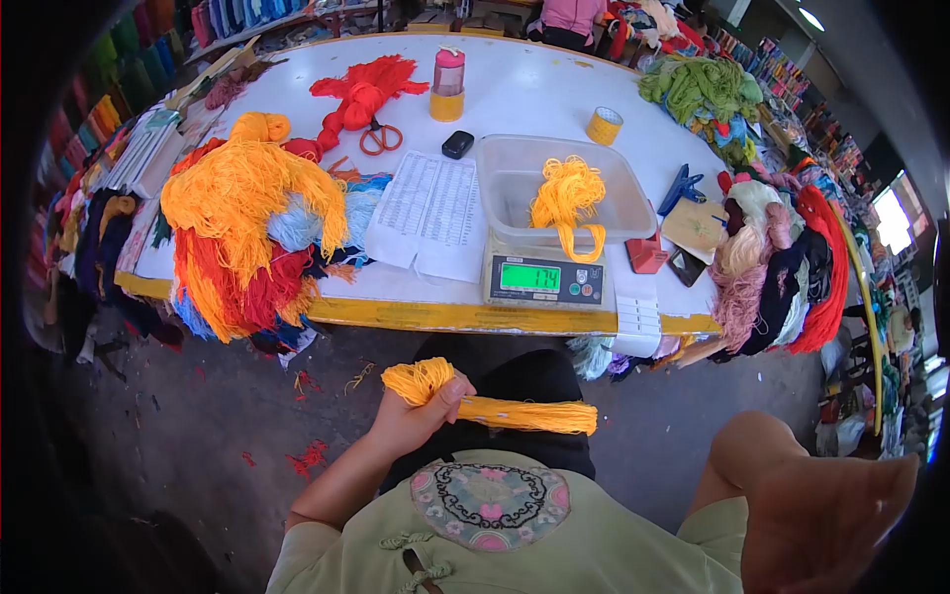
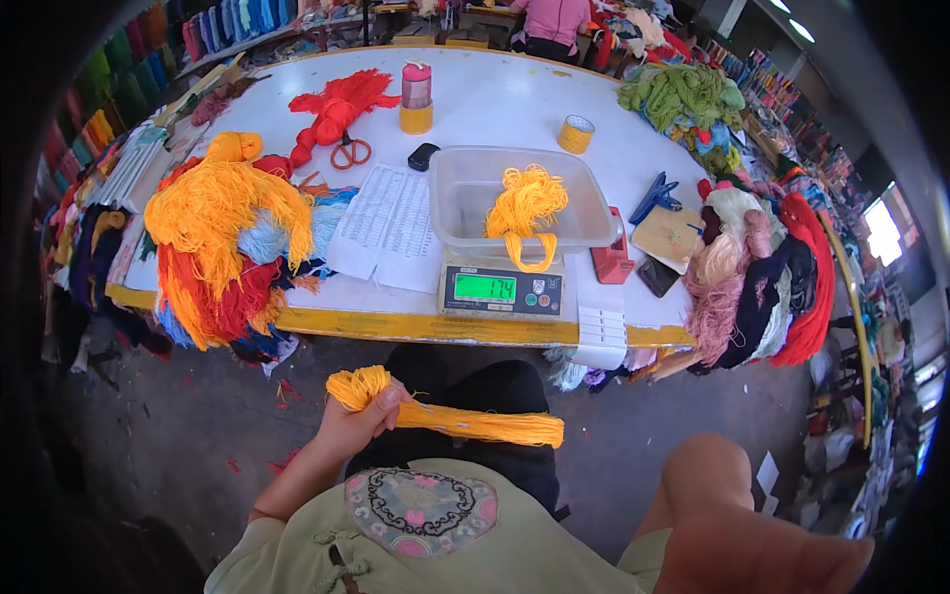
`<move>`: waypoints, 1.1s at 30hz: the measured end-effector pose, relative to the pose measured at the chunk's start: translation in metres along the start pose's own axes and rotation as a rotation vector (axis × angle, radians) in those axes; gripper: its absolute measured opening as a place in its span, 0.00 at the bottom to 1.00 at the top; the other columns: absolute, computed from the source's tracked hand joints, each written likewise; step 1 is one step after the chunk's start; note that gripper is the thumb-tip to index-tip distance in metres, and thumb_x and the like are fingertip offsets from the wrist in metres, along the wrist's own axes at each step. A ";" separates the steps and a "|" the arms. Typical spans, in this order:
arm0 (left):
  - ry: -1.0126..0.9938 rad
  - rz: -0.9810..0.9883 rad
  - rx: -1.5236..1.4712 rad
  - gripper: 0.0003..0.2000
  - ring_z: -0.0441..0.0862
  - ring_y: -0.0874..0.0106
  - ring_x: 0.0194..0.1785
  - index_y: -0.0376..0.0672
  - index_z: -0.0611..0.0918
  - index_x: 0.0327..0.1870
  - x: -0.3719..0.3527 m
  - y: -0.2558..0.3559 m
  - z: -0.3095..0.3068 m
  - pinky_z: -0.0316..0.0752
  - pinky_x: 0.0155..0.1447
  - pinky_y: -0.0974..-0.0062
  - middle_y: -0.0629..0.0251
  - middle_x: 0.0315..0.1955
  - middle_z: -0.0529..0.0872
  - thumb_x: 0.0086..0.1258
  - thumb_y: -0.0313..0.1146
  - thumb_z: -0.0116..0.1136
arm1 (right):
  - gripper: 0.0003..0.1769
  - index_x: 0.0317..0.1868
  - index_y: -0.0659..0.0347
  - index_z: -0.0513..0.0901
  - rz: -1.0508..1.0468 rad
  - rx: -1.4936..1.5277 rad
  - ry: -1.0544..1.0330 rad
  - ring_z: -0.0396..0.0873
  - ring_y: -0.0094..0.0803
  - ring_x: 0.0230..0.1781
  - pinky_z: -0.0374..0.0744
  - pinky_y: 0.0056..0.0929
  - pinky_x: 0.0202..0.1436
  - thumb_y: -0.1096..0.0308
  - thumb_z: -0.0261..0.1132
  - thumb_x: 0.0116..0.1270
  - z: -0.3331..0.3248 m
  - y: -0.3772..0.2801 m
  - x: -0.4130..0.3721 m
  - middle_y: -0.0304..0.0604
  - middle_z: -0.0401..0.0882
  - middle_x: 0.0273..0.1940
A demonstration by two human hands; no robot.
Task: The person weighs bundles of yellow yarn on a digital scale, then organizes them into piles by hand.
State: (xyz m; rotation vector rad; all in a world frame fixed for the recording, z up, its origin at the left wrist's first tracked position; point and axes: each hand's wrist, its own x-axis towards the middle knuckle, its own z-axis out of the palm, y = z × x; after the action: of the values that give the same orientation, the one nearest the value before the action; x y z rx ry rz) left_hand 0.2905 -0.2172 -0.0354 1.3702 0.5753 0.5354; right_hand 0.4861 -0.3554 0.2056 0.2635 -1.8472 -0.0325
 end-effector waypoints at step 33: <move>-0.222 0.603 0.211 0.19 0.81 0.68 0.57 0.41 0.78 0.64 0.036 0.029 0.022 0.76 0.56 0.70 0.56 0.59 0.81 0.72 0.30 0.58 | 0.13 0.40 0.56 0.82 1.105 -1.341 -0.580 0.69 0.47 0.57 0.61 0.50 0.57 0.69 0.72 0.53 -0.019 0.024 -0.243 0.44 0.74 0.57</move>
State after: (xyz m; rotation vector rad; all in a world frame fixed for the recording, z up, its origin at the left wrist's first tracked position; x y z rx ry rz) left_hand 0.3318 -0.2065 -0.0067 1.7863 0.0234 0.8055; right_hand 0.5643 -0.2823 -0.0145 -1.8119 -1.8653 -0.5870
